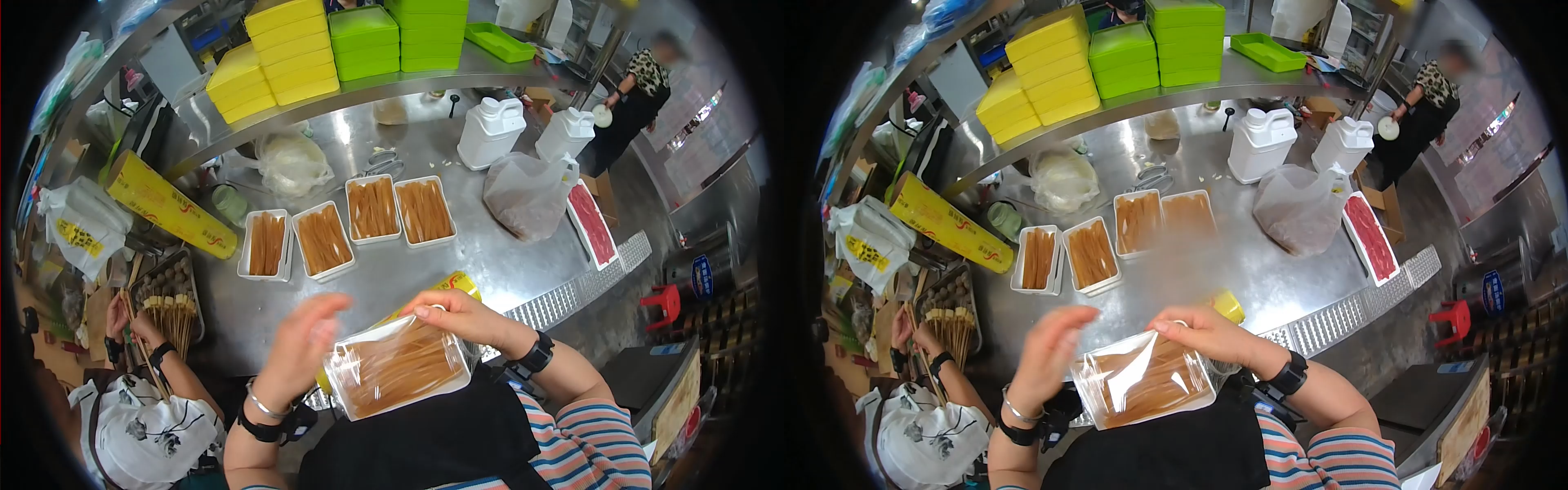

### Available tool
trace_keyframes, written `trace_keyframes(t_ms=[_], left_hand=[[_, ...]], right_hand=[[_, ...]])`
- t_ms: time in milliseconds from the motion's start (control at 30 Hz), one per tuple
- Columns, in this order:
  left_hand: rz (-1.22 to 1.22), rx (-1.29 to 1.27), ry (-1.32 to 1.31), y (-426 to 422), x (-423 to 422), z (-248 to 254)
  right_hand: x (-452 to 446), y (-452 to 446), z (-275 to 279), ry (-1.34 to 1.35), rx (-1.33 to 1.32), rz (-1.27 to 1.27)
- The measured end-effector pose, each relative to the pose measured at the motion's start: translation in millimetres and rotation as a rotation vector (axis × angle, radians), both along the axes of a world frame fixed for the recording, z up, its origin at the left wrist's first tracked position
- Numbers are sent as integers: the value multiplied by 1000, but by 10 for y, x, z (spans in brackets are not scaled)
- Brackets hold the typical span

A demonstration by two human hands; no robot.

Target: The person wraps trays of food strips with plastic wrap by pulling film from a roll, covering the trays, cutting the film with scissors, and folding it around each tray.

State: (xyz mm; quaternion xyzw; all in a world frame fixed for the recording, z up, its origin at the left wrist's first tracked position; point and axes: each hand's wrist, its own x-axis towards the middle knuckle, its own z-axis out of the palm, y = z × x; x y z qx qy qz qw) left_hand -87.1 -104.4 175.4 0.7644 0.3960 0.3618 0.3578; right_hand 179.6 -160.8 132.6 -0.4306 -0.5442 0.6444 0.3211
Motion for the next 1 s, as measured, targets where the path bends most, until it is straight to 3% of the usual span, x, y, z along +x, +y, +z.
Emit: trace_keyframes(t_ms=[67,100,167,300,367,433,567,633,700,800,967,1000], left_hand=[[-375,17,169,-58,221,69],[-395,20,165,-38,244,78],[-503,-327,298,68,243,90],[-509,-584,162,119,238,65],[-515,-668,160,86,239,39],[-446,-782,76,43,259,42],[-454,-788,67,50,246,10],[-452,-815,52,41,246,7],[-443,-845,33,24,228,-15],[-421,-889,6,1,191,-46],[-344,-880,-64,-48,158,-72],[-345,-881,-62,-59,169,-69]], right_hand=[[12,0,-51,0,-2,-22],[16,2,-93,-14,-16,3],[34,-21,-100,-28,-25,-8],[158,-77,-29,31,33,-134],[318,-82,-10,139,-332,-170],[379,-85,-60,121,-284,-144],[443,-144,-146,338,-249,-154],[437,-203,-188,89,207,-164],[425,-259,-194,0,280,-165],[374,-289,-206,-300,628,-216],[318,-382,-118,-364,577,-270],[291,-332,-155,-401,762,-350]])
